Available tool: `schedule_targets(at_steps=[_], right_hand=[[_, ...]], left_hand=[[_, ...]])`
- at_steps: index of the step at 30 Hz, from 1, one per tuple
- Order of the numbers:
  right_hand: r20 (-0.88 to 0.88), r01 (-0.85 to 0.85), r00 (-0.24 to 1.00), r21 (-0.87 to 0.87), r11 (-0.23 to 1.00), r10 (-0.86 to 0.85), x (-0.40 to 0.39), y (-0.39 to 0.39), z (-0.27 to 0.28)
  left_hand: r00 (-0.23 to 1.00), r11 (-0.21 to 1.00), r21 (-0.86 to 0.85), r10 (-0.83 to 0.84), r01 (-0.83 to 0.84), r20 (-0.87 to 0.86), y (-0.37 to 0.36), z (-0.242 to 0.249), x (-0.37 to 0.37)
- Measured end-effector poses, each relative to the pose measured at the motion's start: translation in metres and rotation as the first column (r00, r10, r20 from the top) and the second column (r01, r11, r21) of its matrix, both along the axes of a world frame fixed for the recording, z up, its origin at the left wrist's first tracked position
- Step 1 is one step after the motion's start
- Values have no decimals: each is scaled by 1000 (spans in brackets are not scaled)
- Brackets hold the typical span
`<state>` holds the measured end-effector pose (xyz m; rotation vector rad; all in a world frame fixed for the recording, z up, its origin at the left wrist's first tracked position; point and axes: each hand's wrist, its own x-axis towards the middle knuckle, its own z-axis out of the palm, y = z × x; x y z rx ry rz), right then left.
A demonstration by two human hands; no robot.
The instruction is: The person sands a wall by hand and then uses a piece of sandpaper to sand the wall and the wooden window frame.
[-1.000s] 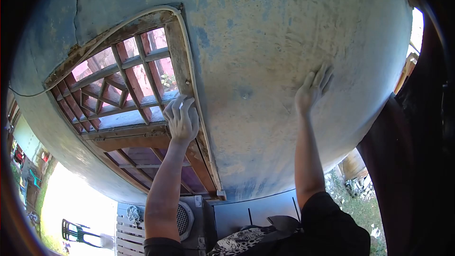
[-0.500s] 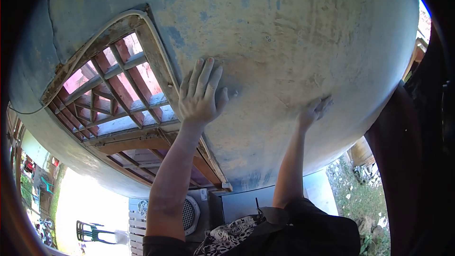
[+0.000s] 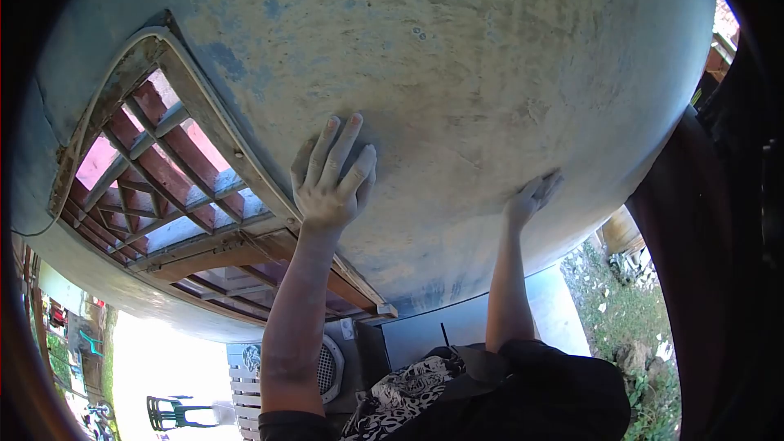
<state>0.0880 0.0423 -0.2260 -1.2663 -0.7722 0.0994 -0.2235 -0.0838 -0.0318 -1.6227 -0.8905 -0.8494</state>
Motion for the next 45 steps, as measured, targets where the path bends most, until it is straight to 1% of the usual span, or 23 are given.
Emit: schedule_targets(at_steps=[3,6,8,9,10,13,15,16,18,19,24,26,28,29,31,33,35,38,40,41,43,44,45], right_hand=[[15,10,1000,43,999,-11,-3,15,9],[198,-76,978,94,993,56,-73,-29,58],[247,-127,964,102,987,98,-92,-53,56],[495,-158,865,123,980,77,-94,-61,43],[705,-191,708,133,972,42,-97,-62,31],[647,-185,760,120,975,64,-51,-29,-19],[385,-119,922,197,973,34,-20,-9,-32],[379,-114,925,193,975,33,-5,-4,-37],[-62,-70,996,-6,998,69,14,0,-37],[-67,-59,996,-11,998,58,12,0,-35],[203,-77,978,93,993,56,-64,-30,26],[246,-99,967,113,989,69,-83,-49,27],[656,-204,751,122,971,76,-91,-64,15],[650,-198,756,118,973,75,-83,-55,-4],[680,-82,731,168,982,-55,-49,-18,-57],[335,-90,942,293,952,-14,-22,-5,-44],[-54,17,998,65,998,-14,-7,6,-26],[1,83,997,95,992,-84,-12,21,0],[67,-79,995,147,986,69,-49,-17,52],[174,-140,979,200,970,105,-66,-28,63],[474,-256,863,110,960,176,-96,-63,71],[476,-253,863,112,961,172,-93,-65,60],[563,-264,813,133,955,147,-89,-59,41]], left_hand=[[995,999,32,-19,16,99,8,-13,13],[984,999,35,-2,-4,180,12,-27,27],[987,999,37,17,-23,159,12,-29,31],[989,998,46,40,-47,139,12,-29,32],[992,998,46,32,-38,126,13,-31,32],[1000,1000,4,14,-14,-24,17,-37,28],[999,1000,13,24,-23,-25,18,-40,29],[999,1000,8,20,-19,-31,19,-43,29],[999,998,45,35,-33,-33,20,-46,27],[999,999,40,24,-22,-37,20,-48,28],[999,998,45,38,-39,12,21,-58,36],[999,998,51,36,-37,10,21,-61,37],[999,998,53,33,-34,3,23,-61,38],[999,997,69,31,-32,13,22,-60,38],[1000,995,91,24,-26,18,25,-58,38],[999,995,97,32,-34,24,24,-62,38],[999,997,61,52,-53,10,21,-62,37],[998,997,46,68,-67,-15,21,-63,35],[998,996,67,62,-61,-7,23,-62,38],[998,997,53,56,-56,-2,22,-62,38],[999,998,44,46,-46,7,22,-60,42],[1000,1000,-2,29,-29,-4,20,-57,44],[1000,999,-49,12,-13,-20,18,-53,44]])
